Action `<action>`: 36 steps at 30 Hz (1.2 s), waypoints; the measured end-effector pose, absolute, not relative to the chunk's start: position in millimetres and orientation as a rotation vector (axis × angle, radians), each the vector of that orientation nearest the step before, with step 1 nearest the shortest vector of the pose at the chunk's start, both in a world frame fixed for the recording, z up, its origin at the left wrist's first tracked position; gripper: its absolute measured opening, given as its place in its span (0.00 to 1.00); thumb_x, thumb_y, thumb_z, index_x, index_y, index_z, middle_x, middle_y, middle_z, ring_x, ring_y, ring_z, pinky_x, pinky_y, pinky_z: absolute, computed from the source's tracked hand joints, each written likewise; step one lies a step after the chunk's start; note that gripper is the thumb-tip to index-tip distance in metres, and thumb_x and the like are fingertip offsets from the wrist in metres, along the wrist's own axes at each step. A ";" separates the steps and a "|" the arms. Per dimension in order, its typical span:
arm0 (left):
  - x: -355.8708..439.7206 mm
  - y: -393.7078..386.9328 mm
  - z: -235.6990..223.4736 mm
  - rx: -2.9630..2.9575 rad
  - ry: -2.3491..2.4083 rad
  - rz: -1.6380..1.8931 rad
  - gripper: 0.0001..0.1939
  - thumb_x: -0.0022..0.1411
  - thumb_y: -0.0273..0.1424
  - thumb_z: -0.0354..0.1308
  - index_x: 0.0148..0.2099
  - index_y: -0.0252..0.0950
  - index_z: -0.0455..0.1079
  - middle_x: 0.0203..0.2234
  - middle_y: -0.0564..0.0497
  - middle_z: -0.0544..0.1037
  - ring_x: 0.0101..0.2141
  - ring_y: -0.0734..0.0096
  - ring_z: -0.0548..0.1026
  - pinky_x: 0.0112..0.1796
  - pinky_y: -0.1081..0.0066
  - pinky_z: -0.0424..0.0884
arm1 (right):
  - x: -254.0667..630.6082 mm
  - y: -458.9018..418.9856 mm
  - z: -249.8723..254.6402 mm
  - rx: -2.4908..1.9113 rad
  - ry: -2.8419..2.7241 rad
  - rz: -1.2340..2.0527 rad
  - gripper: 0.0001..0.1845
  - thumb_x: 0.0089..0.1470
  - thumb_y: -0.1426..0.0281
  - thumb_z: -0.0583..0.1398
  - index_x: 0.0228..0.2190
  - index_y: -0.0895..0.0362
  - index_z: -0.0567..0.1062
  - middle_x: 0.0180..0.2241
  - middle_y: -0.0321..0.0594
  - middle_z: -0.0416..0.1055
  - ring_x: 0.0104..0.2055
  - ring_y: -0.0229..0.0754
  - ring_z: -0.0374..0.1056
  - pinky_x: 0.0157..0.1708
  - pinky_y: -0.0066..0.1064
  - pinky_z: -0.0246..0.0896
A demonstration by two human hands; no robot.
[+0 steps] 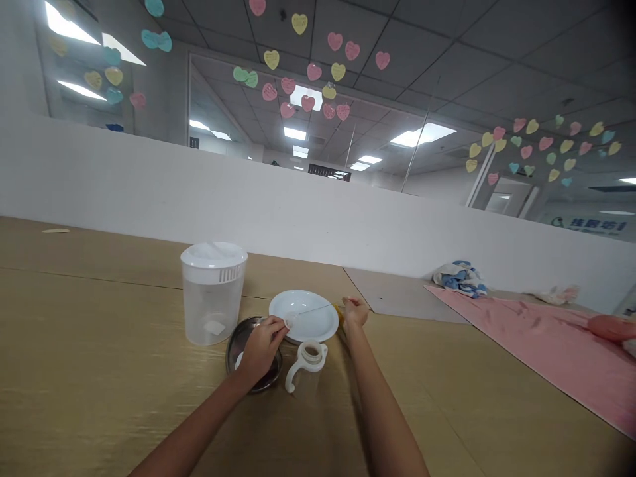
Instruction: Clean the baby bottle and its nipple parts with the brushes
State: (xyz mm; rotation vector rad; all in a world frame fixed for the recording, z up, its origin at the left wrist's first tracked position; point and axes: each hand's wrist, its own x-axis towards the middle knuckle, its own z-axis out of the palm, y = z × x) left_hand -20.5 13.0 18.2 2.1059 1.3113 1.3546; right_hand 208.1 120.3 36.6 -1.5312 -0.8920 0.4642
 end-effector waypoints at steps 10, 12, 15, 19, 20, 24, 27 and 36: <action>-20.8 12.6 21.0 2.026 1.276 1.433 0.17 0.59 0.38 0.47 0.28 0.36 0.73 0.30 0.47 0.76 0.32 0.66 0.72 0.35 0.69 0.65 | 153.5 92.2 89.7 -1.056 -2.214 1.074 0.16 0.29 0.73 0.67 0.28 0.59 0.78 0.24 0.35 0.73 0.27 0.37 0.67 0.30 0.28 0.61; -22.0 13.6 20.4 1.997 1.260 1.462 0.17 0.58 0.39 0.47 0.29 0.35 0.73 0.29 0.47 0.77 0.32 0.65 0.72 0.35 0.70 0.65 | 139.8 85.0 92.1 -0.913 -2.355 1.070 0.14 0.35 0.69 0.66 0.30 0.58 0.79 0.25 0.35 0.73 0.28 0.36 0.66 0.31 0.27 0.60; -23.2 13.6 20.9 1.933 1.275 1.488 0.19 0.58 0.41 0.48 0.28 0.34 0.73 0.27 0.49 0.76 0.30 0.66 0.72 0.32 0.71 0.65 | 130.6 81.2 91.3 -0.868 -2.397 0.994 0.12 0.37 0.65 0.66 0.28 0.58 0.79 0.25 0.35 0.72 0.28 0.36 0.64 0.30 0.26 0.59; -22.9 11.0 23.7 1.892 1.263 1.471 0.20 0.58 0.43 0.48 0.28 0.33 0.73 0.26 0.50 0.76 0.29 0.67 0.71 0.31 0.72 0.65 | 130.3 83.7 88.7 -0.906 -2.438 0.874 0.11 0.36 0.65 0.67 0.26 0.57 0.79 0.27 0.35 0.72 0.29 0.35 0.63 0.30 0.25 0.58; -23.0 10.6 24.3 1.890 1.255 1.454 0.20 0.58 0.43 0.48 0.29 0.33 0.73 0.26 0.50 0.76 0.29 0.67 0.71 0.32 0.72 0.66 | 130.2 84.4 88.1 -0.907 -2.432 0.869 0.11 0.37 0.65 0.67 0.26 0.57 0.78 0.27 0.35 0.72 0.30 0.35 0.63 0.31 0.25 0.58; -28.8 12.0 24.8 1.886 1.251 1.459 0.19 0.59 0.41 0.48 0.36 0.34 0.75 0.33 0.48 0.79 0.34 0.65 0.73 0.39 0.68 0.67 | 129.9 84.4 86.9 -0.854 -2.356 0.941 0.09 0.45 0.65 0.63 0.29 0.57 0.76 0.28 0.35 0.73 0.33 0.36 0.67 0.35 0.26 0.59; -40.0 13.4 24.1 1.865 1.292 1.528 0.19 0.60 0.41 0.47 0.41 0.35 0.74 0.37 0.47 0.79 0.38 0.64 0.74 0.41 0.67 0.67 | 132.6 83.1 88.6 -0.930 -2.282 0.936 0.08 0.48 0.70 0.58 0.33 0.58 0.74 0.28 0.36 0.74 0.34 0.37 0.68 0.33 0.25 0.59; -80.3 1.8 6.3 2.457 1.447 1.260 0.17 0.63 0.38 0.44 0.31 0.37 0.71 0.28 0.48 0.75 0.32 0.67 0.72 0.36 0.70 0.65 | 144.3 82.1 93.4 -1.509 -2.399 0.554 0.14 0.36 0.82 0.55 0.24 0.58 0.77 0.22 0.37 0.74 0.27 0.39 0.68 0.27 0.25 0.57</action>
